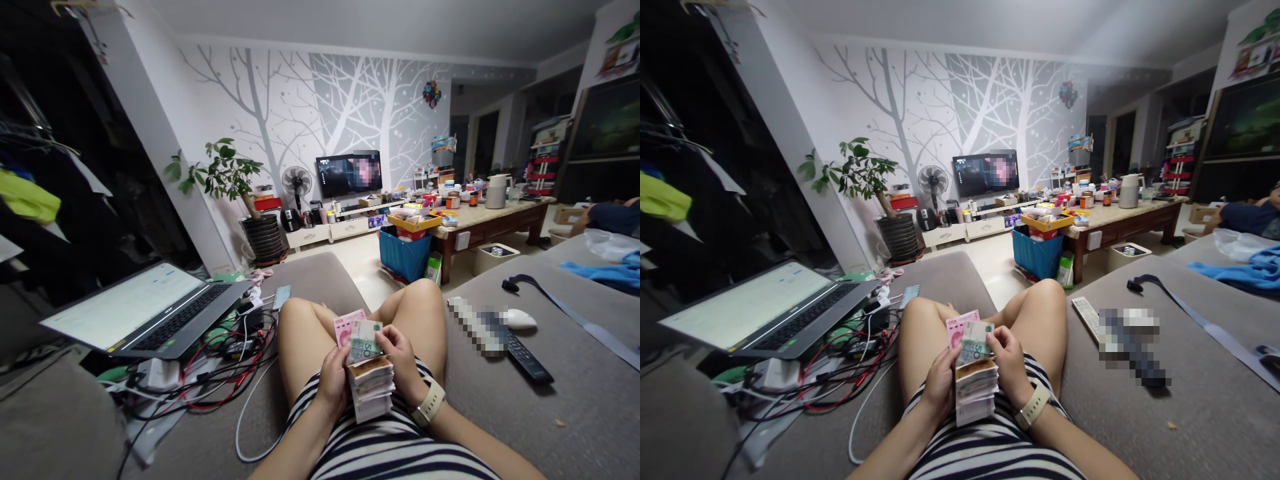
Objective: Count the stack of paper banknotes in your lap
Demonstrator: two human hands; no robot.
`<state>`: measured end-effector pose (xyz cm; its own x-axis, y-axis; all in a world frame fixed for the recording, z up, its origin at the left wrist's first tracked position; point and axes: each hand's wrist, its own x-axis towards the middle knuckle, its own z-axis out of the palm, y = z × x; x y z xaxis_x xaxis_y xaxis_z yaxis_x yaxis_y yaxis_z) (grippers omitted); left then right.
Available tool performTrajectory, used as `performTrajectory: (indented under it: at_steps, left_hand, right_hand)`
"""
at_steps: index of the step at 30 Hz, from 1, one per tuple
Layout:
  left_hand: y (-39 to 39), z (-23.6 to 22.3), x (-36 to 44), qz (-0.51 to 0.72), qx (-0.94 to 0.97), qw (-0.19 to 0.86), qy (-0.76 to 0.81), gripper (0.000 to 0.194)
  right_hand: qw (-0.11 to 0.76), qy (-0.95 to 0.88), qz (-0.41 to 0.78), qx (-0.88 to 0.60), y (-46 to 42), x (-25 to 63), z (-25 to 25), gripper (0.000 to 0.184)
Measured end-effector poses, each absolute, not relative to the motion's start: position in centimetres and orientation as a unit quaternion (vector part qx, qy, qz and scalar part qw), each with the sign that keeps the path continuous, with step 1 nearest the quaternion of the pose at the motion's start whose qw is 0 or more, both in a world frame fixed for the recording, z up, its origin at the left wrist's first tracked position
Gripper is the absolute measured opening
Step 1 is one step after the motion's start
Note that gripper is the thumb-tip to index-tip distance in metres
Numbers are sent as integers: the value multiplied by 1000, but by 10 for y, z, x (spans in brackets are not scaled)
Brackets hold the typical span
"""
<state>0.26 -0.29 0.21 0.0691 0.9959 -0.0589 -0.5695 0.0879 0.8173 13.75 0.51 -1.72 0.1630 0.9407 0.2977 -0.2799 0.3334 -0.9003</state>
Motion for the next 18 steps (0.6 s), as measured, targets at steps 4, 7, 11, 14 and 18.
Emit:
performTrajectory:
  at_steps: [4, 7, 11, 14, 18]
  left_hand:
    - [2, -2, 2, 626, 306, 633, 337, 32]
    - [3, -4, 2, 626, 301, 637, 334, 33]
    - [3, -3, 2, 623, 309, 640, 328, 37]
    - [4, -3, 3, 623, 308, 643, 323, 39]
    - [5, -4, 2, 629, 318, 626, 332, 36]
  right_hand:
    - [675, -461, 459, -348, 1, 137, -13, 34]
    - [679, -456, 464, -342, -2, 137, -9, 34]
    - [679, -454, 466, -339, -3, 137, -6, 36]
    - [678, -452, 472, -336, -3, 137, -6, 35]
    - [679, -451, 476, -330, -2, 137, -7, 34]
